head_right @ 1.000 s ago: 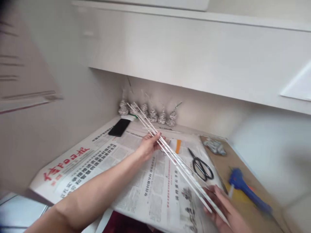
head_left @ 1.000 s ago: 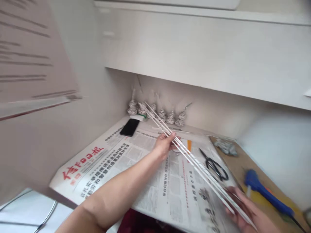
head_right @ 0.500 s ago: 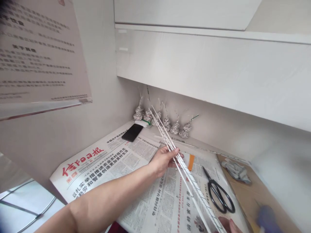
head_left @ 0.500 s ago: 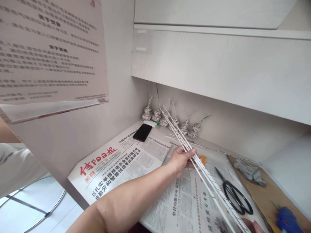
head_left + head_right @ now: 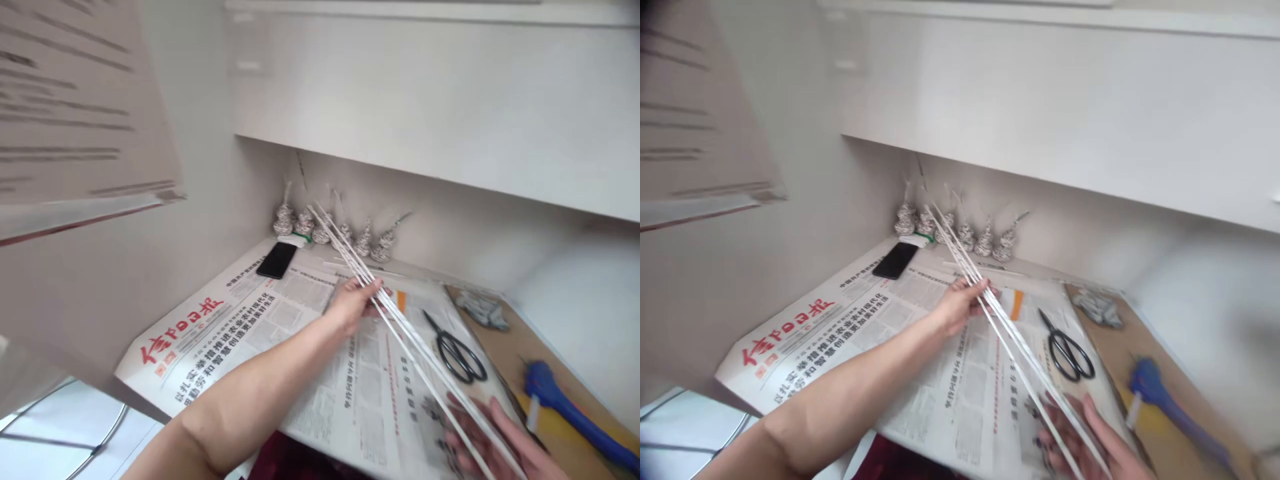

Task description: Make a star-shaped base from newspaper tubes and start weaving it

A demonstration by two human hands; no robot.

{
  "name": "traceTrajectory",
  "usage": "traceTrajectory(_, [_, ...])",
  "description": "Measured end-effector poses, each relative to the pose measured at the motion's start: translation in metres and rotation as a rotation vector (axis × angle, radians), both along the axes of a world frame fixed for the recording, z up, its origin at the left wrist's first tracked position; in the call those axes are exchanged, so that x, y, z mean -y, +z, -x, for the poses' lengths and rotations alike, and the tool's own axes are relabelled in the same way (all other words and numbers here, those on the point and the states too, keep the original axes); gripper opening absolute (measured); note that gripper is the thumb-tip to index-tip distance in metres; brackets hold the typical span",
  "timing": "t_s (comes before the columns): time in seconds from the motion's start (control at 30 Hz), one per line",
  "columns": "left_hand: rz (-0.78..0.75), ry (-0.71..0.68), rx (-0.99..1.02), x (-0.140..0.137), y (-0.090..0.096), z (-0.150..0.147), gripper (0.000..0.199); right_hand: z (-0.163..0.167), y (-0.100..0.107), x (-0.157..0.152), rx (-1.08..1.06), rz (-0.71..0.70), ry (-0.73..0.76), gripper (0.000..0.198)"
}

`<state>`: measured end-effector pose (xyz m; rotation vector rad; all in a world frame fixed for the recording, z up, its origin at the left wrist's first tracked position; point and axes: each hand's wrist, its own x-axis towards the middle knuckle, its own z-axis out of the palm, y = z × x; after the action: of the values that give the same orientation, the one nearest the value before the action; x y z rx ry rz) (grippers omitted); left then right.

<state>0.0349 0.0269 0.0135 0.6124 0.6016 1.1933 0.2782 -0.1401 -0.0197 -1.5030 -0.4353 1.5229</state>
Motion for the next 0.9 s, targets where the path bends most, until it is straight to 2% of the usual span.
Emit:
traceTrajectory(0.1, [0.023, 0.067, -0.013, -0.005, 0.001, 0.005, 0.023, 0.019, 0.023, 0.003, -0.121, -0.085, -0.088, 0.026])
traceTrajectory(0.3, [0.016, 0.146, -0.008, -0.012, -0.001, 0.01, 0.017, 0.027, 0.046, -0.002, -0.157, -0.277, -0.064, 0.04])
traceTrajectory(0.47, [0.043, 0.18, -0.024, -0.012, 0.0, 0.011, 0.018, 0.023, 0.05, 0.005, -0.138, -0.326, -0.031, 0.045])
traceTrajectory(0.77, [0.031, 0.176, -0.062, -0.011, -0.003, 0.009, 0.022, 0.02, 0.05, 0.007, -0.077, -0.315, 0.006, 0.047])
traceTrajectory(0.9, [0.026, 0.166, -0.067, -0.011, -0.004, 0.009, 0.02, 0.02, 0.05, 0.007, -0.059, -0.316, 0.093, 0.043])
